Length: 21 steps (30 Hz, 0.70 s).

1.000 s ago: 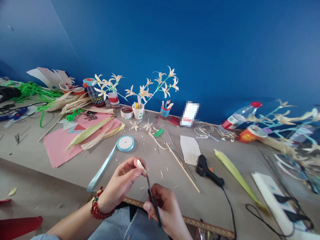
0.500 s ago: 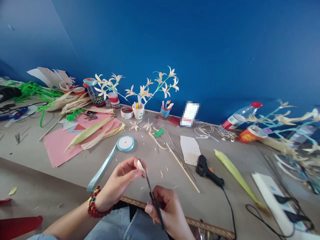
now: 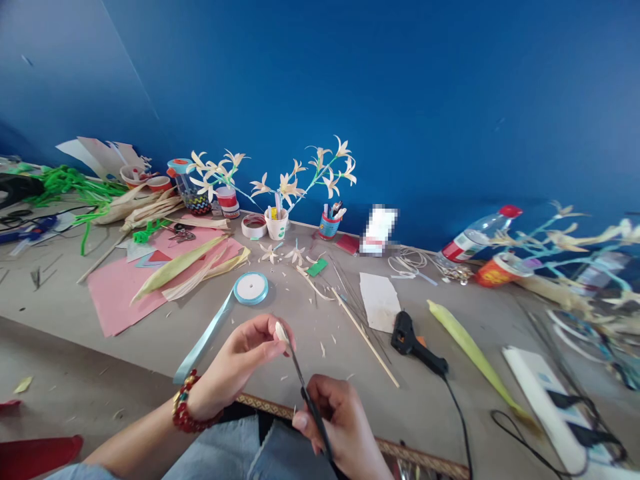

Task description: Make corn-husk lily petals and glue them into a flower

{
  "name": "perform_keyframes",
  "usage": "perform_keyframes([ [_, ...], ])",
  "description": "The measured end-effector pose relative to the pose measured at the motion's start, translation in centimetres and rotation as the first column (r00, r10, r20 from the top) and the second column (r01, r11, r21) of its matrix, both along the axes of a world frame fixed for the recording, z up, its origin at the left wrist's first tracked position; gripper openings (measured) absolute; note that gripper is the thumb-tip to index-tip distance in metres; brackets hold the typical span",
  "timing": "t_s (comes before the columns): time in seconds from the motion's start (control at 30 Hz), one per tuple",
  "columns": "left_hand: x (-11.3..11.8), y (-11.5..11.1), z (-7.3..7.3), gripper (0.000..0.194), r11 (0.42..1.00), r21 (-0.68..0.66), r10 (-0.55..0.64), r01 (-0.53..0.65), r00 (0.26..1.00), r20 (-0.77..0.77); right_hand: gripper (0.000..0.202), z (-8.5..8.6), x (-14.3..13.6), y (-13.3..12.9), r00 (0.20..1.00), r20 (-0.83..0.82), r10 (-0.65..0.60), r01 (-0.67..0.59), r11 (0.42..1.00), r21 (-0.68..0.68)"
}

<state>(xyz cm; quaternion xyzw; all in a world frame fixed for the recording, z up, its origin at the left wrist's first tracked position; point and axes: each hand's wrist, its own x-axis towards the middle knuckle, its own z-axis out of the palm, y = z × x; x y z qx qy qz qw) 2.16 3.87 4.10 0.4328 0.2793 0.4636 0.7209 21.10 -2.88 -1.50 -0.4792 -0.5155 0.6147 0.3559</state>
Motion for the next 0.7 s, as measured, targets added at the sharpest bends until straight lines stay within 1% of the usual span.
perform_keyframes([
  [0.33, 0.0, 0.32, 0.18, 0.022, 0.999, 0.021, -0.042, 0.043, 0.998, -0.047, 0.062, -0.22, 0.44, -0.06, 0.999, 0.05, 0.008, -0.009, 1.0, 0.009],
  [0.5, -0.26, 0.35, 0.03, 0.02, 0.998, 0.027, -0.053, 0.055, 0.996, -0.072, 0.065, -0.78, 0.2, -0.12, 0.997, 0.078, -0.029, 0.029, 1.0, -0.001],
  [0.6, -0.45, 0.48, -0.15, 0.017, 0.996, 0.063, -0.059, 0.066, 0.991, -0.118, 0.064, -0.74, 0.13, -0.08, 0.998, 0.064, -0.005, 0.006, 1.0, -0.006],
  [0.7, -0.64, 0.61, -0.14, 0.015, 0.987, 0.125, -0.075, 0.103, 0.974, -0.213, 0.063, -0.36, 0.19, 0.03, 0.999, 0.029, 0.026, -0.027, 1.0, 0.012],
])
